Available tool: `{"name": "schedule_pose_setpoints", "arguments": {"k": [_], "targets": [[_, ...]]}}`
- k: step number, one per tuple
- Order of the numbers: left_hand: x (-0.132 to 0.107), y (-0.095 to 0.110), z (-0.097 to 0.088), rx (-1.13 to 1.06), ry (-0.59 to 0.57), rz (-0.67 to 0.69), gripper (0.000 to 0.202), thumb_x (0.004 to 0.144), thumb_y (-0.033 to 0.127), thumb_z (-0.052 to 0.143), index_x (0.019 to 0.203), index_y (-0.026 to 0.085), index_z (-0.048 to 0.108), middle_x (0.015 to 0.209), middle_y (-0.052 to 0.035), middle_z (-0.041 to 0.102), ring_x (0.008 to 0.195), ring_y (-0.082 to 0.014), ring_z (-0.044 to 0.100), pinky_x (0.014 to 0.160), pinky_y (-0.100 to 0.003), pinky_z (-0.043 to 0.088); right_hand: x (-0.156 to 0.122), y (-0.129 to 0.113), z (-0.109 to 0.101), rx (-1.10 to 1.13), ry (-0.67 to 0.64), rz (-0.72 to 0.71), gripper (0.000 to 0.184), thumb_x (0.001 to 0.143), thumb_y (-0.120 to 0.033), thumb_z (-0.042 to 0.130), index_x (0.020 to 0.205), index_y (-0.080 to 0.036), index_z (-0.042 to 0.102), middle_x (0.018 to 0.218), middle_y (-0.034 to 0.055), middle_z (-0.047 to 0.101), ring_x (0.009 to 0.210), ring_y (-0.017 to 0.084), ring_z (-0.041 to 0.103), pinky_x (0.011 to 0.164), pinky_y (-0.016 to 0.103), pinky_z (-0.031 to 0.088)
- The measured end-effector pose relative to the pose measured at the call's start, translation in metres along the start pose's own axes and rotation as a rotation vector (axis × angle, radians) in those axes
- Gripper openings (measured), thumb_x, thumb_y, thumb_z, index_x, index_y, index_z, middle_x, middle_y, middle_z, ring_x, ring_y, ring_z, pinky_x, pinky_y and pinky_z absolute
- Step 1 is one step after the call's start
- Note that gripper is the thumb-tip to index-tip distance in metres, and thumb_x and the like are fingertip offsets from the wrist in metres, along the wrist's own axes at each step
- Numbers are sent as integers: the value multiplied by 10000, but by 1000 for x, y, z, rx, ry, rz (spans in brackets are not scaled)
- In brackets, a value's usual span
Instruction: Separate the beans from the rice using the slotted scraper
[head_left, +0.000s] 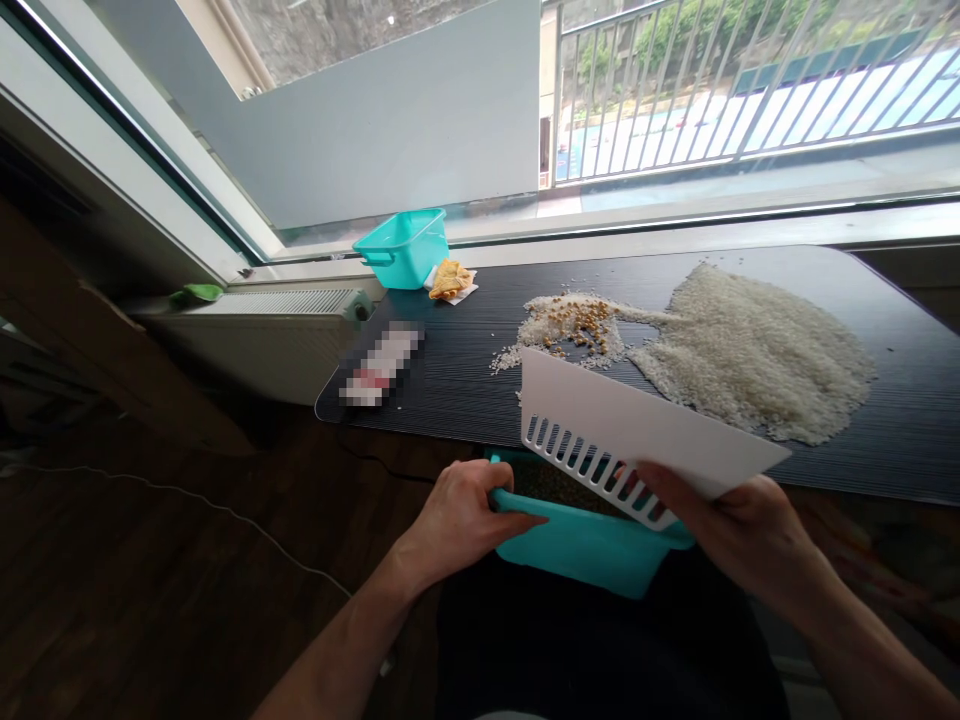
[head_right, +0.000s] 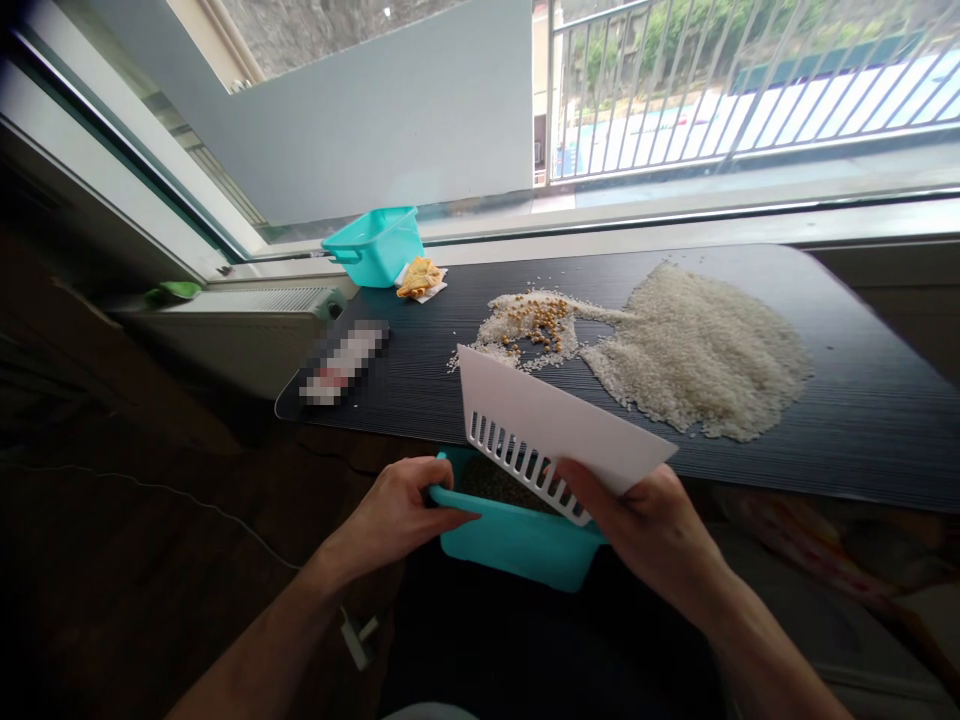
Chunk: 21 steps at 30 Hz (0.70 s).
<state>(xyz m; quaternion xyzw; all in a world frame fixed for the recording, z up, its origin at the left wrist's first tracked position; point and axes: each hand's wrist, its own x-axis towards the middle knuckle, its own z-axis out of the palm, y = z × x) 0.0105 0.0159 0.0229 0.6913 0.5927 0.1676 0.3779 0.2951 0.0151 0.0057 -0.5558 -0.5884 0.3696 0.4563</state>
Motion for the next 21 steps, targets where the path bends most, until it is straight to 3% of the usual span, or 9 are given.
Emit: {"name": "schedule_pose_setpoints", "arguments": {"k": [3,6,9,12,17,21], "targets": [[-1,0,-1,26,-2,2,494,810,342,897,614,230,458,654,68,461,700,-151,456,703,-301,297,-4,16,-12,-54,102,35,451,692,-756,864,774,-314,892,848,48,899,781,363,857,784,510,755],[-1,0,-1,24,-1,-16,489,820,335,881,611,233,451,664,64,473,709,-159,476,714,-302,310,-6,37,-43,-194,339,126,510,586,-801,891,726,-311,878,822,67,892,795,380,861,718,473,737],[0,0,0,28,0,-26,479,808,336,879,618,235,451,676,61,483,725,-166,489,732,-304,320,-1,44,-67,-302,470,265,515,644,-787,883,784,-291,899,862,98,900,925,403,877,729,452,713],[0,0,1,22,-11,-25,476,815,365,866,622,236,451,681,58,477,730,-167,484,729,-306,317,14,32,-64,-261,373,239,482,658,-771,871,758,-299,880,841,85,894,908,400,874,742,465,712],[-3,-3,-3,16,-15,-37,497,828,396,855,616,232,436,679,59,474,728,-160,474,720,-305,315,49,6,-26,-168,108,15,532,714,-842,790,664,-313,797,762,67,860,781,357,837,711,482,693],[-5,-5,-5,25,-11,-48,501,819,391,874,611,232,448,679,57,480,736,-165,485,720,-306,321,64,6,-16,-198,27,-51,604,750,-915,747,691,-317,800,756,56,852,751,340,811,673,462,651]]}}
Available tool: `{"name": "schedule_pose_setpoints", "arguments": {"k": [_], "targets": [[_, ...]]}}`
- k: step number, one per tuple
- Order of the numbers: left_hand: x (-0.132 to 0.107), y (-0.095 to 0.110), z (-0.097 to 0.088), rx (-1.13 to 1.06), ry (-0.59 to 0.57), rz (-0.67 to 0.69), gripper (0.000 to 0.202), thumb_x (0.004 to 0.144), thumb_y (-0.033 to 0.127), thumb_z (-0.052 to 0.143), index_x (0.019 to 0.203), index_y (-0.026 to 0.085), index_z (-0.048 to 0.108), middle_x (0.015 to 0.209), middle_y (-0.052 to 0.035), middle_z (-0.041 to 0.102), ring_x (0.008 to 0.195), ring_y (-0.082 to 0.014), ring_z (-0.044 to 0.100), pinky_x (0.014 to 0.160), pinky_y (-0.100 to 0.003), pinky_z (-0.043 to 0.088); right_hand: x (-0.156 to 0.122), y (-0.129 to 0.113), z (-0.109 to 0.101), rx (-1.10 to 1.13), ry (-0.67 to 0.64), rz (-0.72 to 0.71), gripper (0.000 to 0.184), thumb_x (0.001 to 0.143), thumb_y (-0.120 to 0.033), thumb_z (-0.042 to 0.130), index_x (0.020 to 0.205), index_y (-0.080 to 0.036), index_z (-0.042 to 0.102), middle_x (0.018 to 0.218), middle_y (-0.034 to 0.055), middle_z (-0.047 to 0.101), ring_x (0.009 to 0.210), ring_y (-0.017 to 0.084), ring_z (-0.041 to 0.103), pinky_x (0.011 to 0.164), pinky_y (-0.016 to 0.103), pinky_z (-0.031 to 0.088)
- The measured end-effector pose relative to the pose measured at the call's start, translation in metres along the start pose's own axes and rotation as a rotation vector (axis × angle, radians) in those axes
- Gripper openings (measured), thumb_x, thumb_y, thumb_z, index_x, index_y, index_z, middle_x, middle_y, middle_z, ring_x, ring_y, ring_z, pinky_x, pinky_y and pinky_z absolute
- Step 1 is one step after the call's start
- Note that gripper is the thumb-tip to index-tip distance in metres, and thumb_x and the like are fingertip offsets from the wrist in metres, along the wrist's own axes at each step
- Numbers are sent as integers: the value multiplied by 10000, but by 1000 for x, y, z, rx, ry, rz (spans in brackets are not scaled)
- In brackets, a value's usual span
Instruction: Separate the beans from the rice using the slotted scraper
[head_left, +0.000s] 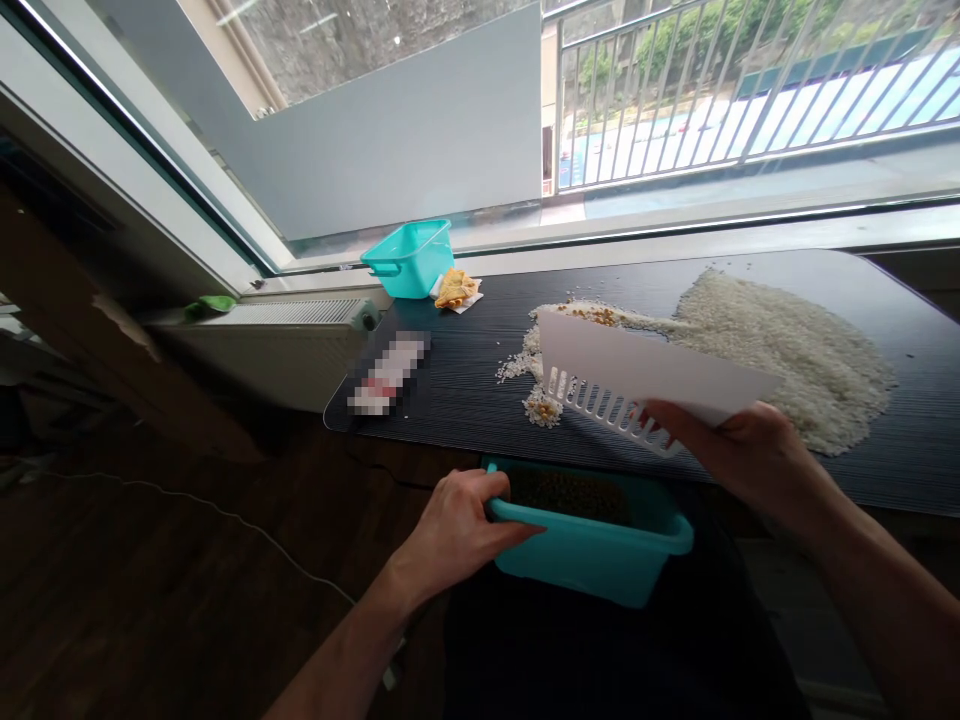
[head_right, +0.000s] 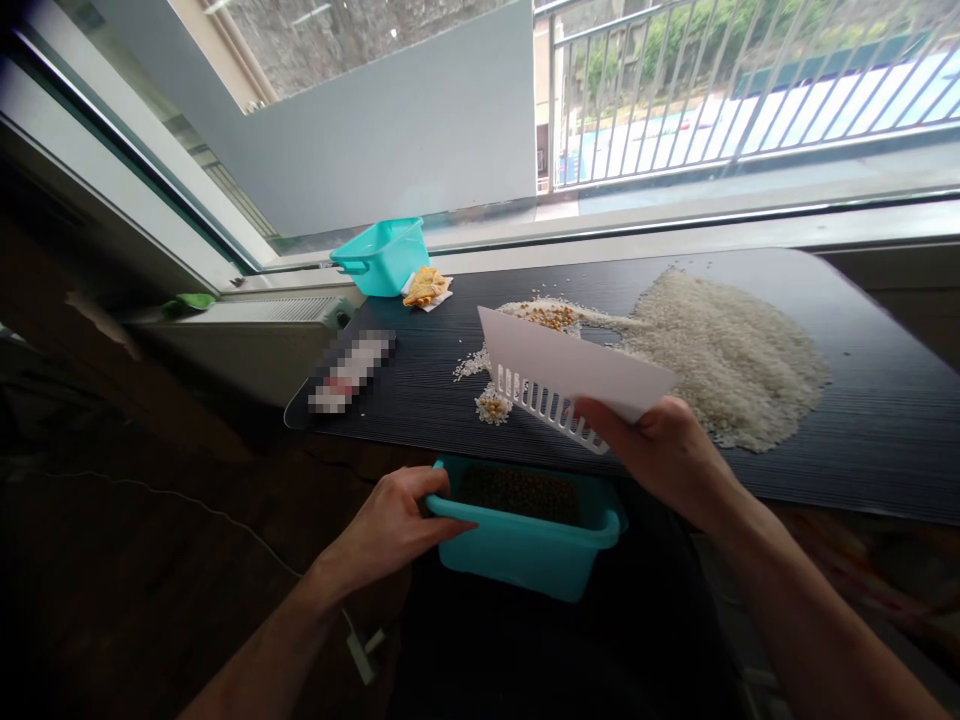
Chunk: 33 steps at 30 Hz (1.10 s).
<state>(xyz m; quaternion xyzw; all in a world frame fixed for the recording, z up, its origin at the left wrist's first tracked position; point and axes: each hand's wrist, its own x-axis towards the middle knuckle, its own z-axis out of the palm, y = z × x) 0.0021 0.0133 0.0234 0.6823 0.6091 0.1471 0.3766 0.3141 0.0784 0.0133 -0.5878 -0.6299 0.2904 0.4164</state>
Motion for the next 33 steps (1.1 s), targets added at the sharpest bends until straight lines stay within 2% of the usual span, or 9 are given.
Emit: {"name": "schedule_pose_setpoints", "arguments": {"k": [5,10,14,19,26,33], "targets": [[1,-1,0,-22,15,3,489,813,386,889,617,228,470,680,61,498,735,-160,483,731,-306,319,-3,4,-3,13,-53,17,638,743,-953,739,686,-322,821,756,53,850,744,342,801,671,462,638],[-1,-1,-2,-44,20,-8,483,809,404,894,619,229,486,671,63,497,720,-156,469,720,-305,312,-5,2,-4,82,-18,25,622,733,-944,782,688,-325,822,762,57,845,728,324,783,709,471,661],[-1,-1,-4,-49,13,-1,497,807,406,902,610,229,481,666,60,496,723,-159,481,708,-302,316,2,4,0,46,-40,21,707,694,-1024,728,649,-322,804,727,71,829,688,315,763,668,466,647],[-1,-1,-4,-25,28,-11,494,808,389,913,618,228,486,668,63,509,722,-156,490,712,-301,322,2,0,0,71,-96,41,791,635,-1087,702,684,-309,832,743,82,842,695,323,772,625,455,639],[-1,0,-5,7,34,-23,511,812,384,913,612,227,470,668,63,510,720,-154,478,716,-300,326,10,-4,0,56,-54,19,766,661,-1063,714,690,-305,822,790,84,856,774,326,803,727,460,665],[-4,-3,-7,-29,27,-1,512,810,391,899,605,232,458,666,63,489,710,-154,484,687,-299,324,22,-1,6,17,-147,61,739,667,-976,758,752,-251,867,832,107,875,850,358,817,758,475,661]]}}
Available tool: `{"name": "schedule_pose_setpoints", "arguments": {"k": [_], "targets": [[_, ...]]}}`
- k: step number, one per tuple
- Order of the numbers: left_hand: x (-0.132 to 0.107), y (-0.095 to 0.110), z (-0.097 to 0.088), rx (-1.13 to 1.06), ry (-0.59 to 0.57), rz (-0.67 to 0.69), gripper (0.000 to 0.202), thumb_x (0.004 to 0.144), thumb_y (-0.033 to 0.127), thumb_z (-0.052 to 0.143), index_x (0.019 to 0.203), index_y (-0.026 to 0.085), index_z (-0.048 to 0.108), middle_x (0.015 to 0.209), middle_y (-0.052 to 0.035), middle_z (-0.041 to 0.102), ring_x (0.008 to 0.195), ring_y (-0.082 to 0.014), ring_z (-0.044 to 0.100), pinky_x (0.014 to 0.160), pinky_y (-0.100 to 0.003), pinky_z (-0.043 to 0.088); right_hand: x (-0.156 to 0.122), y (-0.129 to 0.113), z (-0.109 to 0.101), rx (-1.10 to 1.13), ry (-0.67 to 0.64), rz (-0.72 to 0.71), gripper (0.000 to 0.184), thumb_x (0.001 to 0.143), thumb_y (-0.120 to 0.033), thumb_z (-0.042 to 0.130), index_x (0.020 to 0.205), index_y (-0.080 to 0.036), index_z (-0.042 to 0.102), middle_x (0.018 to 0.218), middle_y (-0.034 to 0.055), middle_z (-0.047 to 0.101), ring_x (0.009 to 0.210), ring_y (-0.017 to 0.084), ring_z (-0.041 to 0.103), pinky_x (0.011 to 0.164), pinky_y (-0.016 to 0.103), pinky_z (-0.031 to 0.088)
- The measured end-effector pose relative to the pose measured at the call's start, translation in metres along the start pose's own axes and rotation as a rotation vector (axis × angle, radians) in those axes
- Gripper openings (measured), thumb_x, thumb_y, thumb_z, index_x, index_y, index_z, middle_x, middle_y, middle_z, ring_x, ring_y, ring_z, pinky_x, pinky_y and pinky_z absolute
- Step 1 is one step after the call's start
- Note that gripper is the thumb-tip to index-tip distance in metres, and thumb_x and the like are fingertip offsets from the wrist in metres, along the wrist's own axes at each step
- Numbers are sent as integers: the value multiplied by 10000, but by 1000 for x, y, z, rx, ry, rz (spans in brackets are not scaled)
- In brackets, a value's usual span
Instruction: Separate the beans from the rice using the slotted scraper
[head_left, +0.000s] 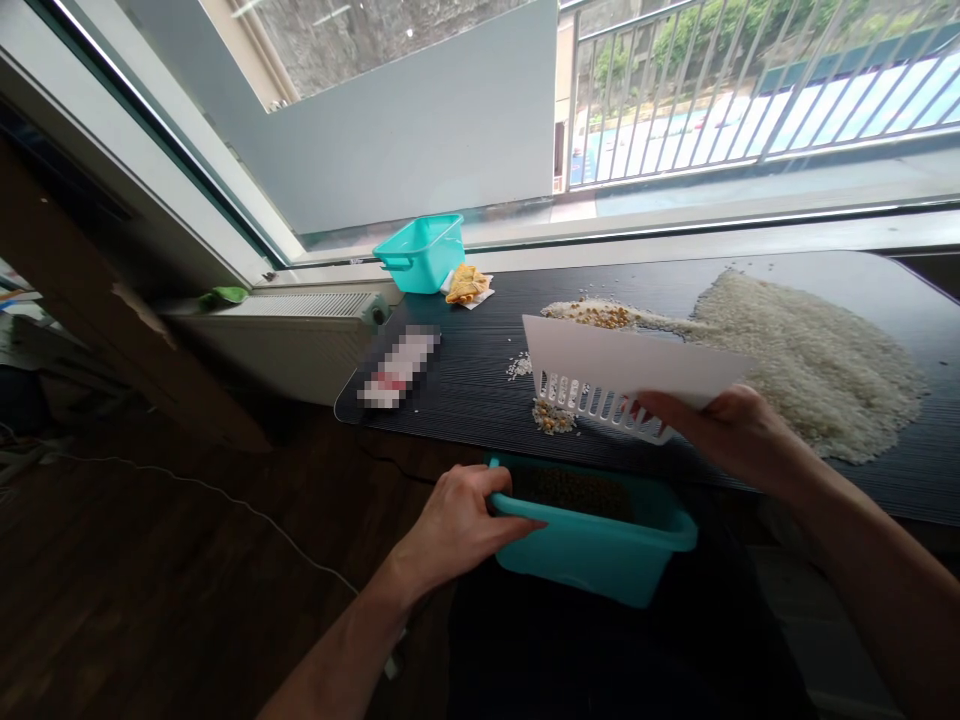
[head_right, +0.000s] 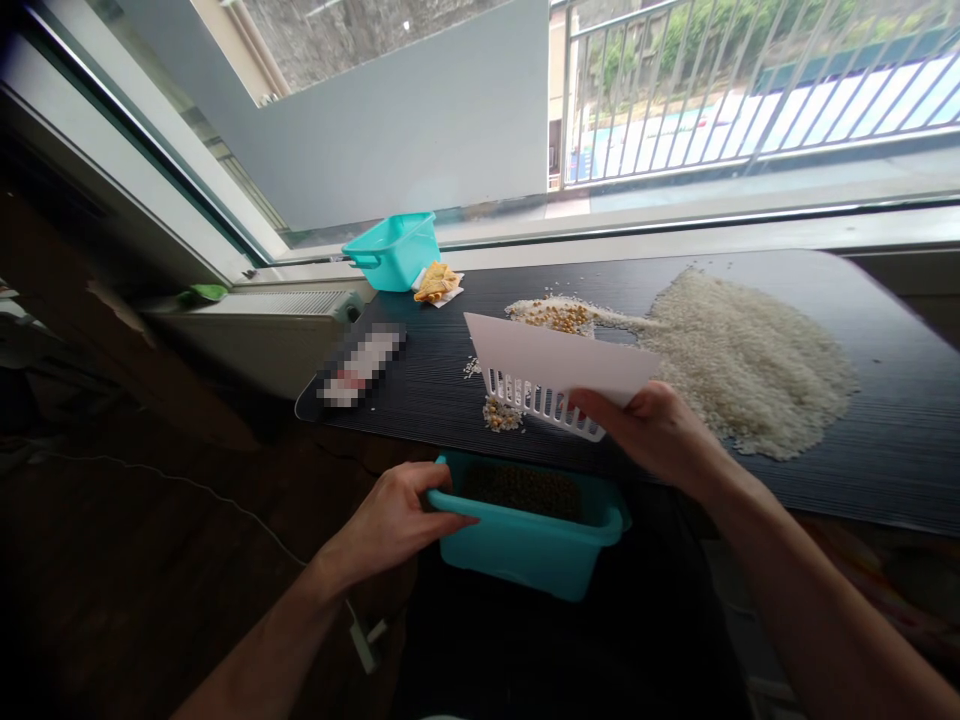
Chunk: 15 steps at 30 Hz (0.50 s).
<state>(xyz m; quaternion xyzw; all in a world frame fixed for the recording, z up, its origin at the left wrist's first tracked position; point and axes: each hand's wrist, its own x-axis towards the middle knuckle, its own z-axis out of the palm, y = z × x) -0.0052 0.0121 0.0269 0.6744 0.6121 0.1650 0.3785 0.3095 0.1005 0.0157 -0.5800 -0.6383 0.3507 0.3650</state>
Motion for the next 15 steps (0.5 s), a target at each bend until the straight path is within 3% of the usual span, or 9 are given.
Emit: {"name": "schedule_pose_setpoints", "arguments": {"k": [6,11,15], "targets": [[0,-1,0,2,15,-3,485,807,416,889,623,233,479,663,64,493,708,-155,463,704,-304,318,-15,-9,-7,103,-21,-4,738,603,-943,844,803,-235,891,845,114,878,813,344,815,797,477,698],[0,-2,0,-9,1,-2,498,814,451,865,610,232,466,654,64,473,698,-150,452,689,-307,305,-19,-11,-14,89,54,28,661,566,-890,891,685,-241,850,775,118,854,757,344,803,776,496,710],[0,-2,0,-7,8,-2,500,816,450,864,608,230,466,652,64,476,701,-147,461,684,-305,305,-22,-8,-16,99,50,32,635,577,-876,893,692,-252,856,750,99,845,722,323,795,779,508,724]]}}
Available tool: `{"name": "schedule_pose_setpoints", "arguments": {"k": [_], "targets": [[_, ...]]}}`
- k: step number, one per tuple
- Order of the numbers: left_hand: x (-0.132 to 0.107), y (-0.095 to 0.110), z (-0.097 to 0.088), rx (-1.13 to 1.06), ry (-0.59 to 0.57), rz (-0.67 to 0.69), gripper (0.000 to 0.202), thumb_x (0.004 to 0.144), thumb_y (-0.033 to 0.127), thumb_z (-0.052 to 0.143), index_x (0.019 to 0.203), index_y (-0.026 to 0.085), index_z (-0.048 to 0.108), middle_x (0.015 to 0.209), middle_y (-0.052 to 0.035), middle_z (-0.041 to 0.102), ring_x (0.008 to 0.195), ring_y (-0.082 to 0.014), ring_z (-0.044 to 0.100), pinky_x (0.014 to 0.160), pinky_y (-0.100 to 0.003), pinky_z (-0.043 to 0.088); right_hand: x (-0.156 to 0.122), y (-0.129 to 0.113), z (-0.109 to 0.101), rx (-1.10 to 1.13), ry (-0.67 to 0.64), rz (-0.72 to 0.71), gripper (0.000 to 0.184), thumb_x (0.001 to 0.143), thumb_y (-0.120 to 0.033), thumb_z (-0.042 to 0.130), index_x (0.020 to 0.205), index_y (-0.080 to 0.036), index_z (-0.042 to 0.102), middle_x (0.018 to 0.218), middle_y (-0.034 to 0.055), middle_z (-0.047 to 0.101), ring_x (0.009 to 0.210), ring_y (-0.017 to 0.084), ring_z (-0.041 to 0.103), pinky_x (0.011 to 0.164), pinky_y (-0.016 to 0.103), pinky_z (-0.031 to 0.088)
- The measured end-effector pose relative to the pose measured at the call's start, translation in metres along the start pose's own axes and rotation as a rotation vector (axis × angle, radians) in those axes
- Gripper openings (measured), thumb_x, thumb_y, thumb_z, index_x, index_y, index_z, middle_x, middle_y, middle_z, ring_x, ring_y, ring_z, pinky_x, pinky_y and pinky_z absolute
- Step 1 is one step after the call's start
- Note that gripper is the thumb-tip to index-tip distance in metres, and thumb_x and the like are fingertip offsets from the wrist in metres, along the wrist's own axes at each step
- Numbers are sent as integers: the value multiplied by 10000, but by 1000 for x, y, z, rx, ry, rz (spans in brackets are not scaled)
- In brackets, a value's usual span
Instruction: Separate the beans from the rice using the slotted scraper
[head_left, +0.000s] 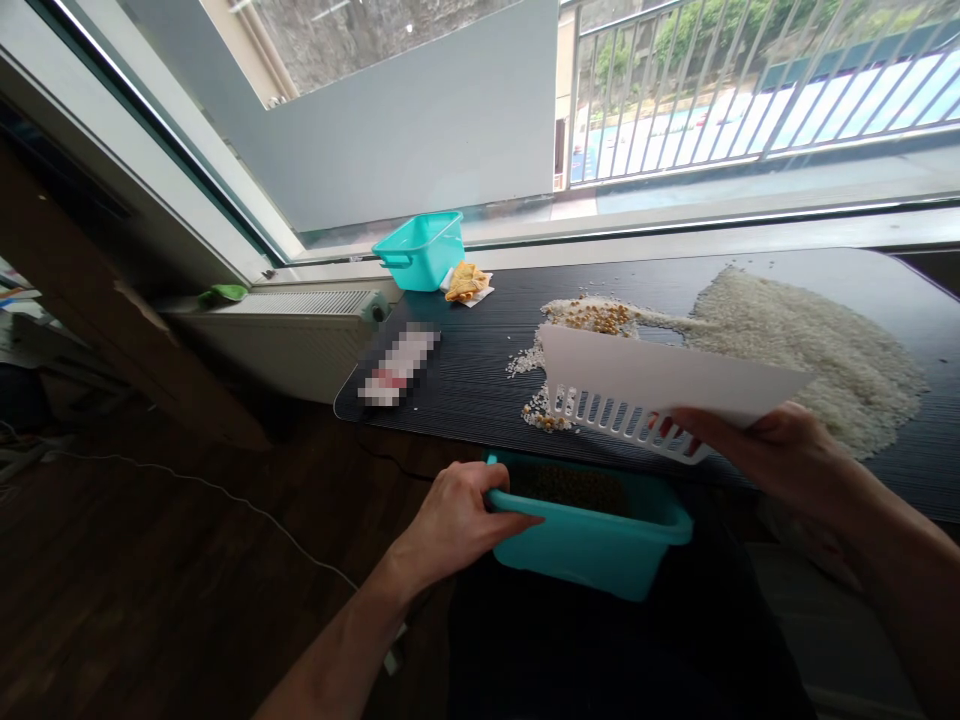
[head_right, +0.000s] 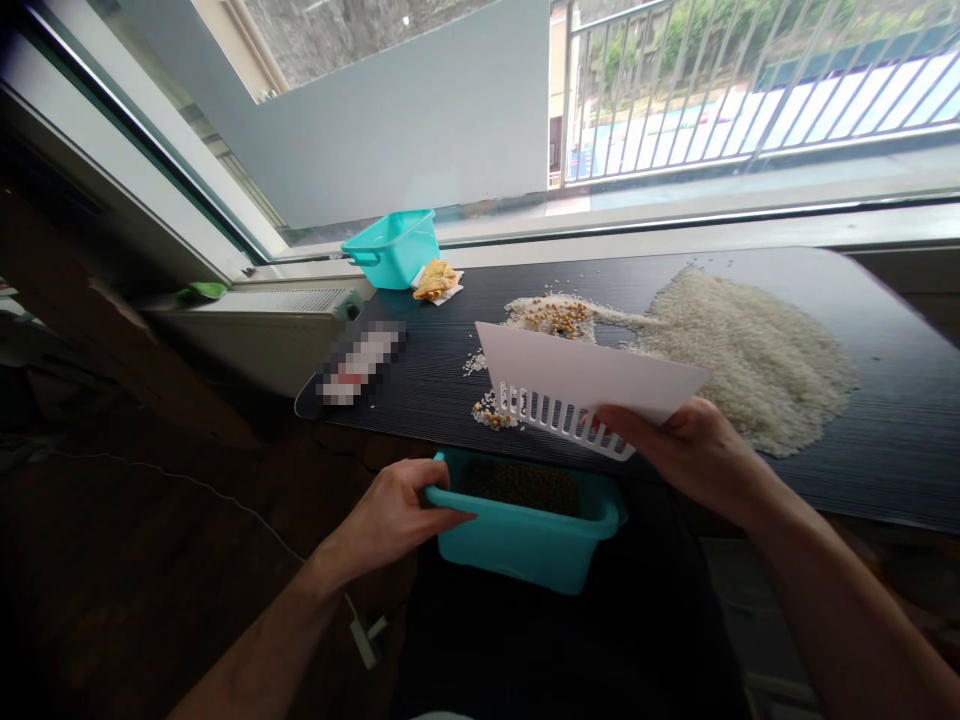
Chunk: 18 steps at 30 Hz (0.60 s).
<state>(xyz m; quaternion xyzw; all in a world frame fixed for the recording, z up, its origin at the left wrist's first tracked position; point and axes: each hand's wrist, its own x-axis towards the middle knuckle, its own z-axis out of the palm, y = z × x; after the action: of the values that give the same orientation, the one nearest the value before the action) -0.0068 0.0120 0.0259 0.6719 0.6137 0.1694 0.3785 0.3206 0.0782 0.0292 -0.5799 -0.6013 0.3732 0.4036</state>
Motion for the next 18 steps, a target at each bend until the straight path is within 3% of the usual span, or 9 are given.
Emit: {"name": "schedule_pose_setpoints", "arguments": {"k": [6,12,15,18], "targets": [[0,1,0,-9,10,-1,502,807,429,893,609,229,478,640,71,477,688,-142,456,668,-297,310,-3,-1,0,23,-15,-19,591,564,-845,922,709,-273,885,795,86,875,749,341,814,759,502,727],[0,0,1,-6,13,8,511,809,425,900,601,228,477,633,71,478,685,-142,466,661,-295,315,0,2,3,-12,-16,3,681,571,-904,882,728,-242,888,779,114,863,735,337,803,736,482,710],[0,-1,1,-13,23,11,511,802,420,907,605,228,476,638,74,472,677,-138,450,648,-293,307,-2,1,0,-36,-49,-31,702,596,-946,846,683,-250,860,771,110,855,750,338,803,763,493,718],[0,0,0,-15,16,3,514,803,417,907,606,228,472,640,74,467,678,-137,450,650,-292,304,-4,0,-5,-59,-1,-46,651,624,-913,854,630,-263,829,748,98,843,731,322,792,776,492,718]]}}
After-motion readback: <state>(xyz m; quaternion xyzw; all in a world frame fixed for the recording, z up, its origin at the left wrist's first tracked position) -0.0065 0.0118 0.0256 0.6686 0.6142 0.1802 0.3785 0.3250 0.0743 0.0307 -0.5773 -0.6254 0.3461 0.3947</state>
